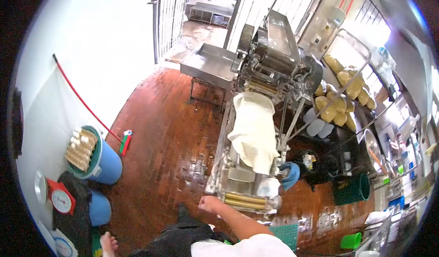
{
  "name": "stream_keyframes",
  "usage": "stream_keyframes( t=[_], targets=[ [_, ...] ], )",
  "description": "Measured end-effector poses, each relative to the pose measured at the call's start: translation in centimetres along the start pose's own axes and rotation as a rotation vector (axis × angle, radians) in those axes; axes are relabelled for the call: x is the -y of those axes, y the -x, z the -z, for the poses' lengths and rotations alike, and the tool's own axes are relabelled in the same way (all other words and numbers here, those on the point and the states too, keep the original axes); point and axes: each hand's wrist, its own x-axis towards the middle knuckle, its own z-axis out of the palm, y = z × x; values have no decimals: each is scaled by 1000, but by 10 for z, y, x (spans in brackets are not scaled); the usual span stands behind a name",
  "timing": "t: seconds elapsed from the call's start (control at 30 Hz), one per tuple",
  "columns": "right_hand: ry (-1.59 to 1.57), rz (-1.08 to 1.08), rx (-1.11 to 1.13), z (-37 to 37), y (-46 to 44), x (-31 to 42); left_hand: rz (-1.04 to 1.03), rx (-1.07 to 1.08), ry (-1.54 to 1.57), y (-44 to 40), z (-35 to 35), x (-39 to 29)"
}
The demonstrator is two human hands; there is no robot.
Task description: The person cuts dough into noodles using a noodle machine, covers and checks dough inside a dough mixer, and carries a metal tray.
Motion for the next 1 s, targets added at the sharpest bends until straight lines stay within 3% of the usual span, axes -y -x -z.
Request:
stream_keyframes(
  t=[0.03,0.1,0.2,0.27,0.37,0.53,0.6,0.63,0.7,0.77,0.83,0.87,0.93,1.0],
  targets=[
    [-4,15,-4,1,-19,10,9,29,-54,2,-1,-9],
    [12,54,-24,14,-69,33,87,310,-84,33,-20,-52],
    [34,79,-7,57,-107,88,81,211,-223,32,-53,-74],
    [-5,27,-15,95,-123,133,132,287,-239,11,-62,-82],
    [-130,27,-70,123,-162,138,207,362,-258,-32,-69,-108],
    [-923,-304,-196,149,-197,155,228,450,-237,-161,-96,-187],
    [-1163,-301,-158,164,-209,176,208,480,-233,-227,-124,-238],
    [-1291,-293,-139,176,-216,191,247,295,-325,-267,-157,-269],
    [-1487,-8,-41,224,-212,250,59,296,-292,-307,-201,-343],
    [-1601,305,49,269,-203,306,-109,396,-597,-375,-244,-415],
    [-1599,604,117,314,-196,351,-691,204,-528,-395,-308,-484],
    [-1594,721,152,331,-192,370,-596,466,-587,-370,-320,-539],
    [-1597,961,251,355,-190,391,-479,464,-429,-295,-363,-608],
    [-1483,1258,328,385,-195,406,-590,474,-454,-303,-404,-621]
  ],
)
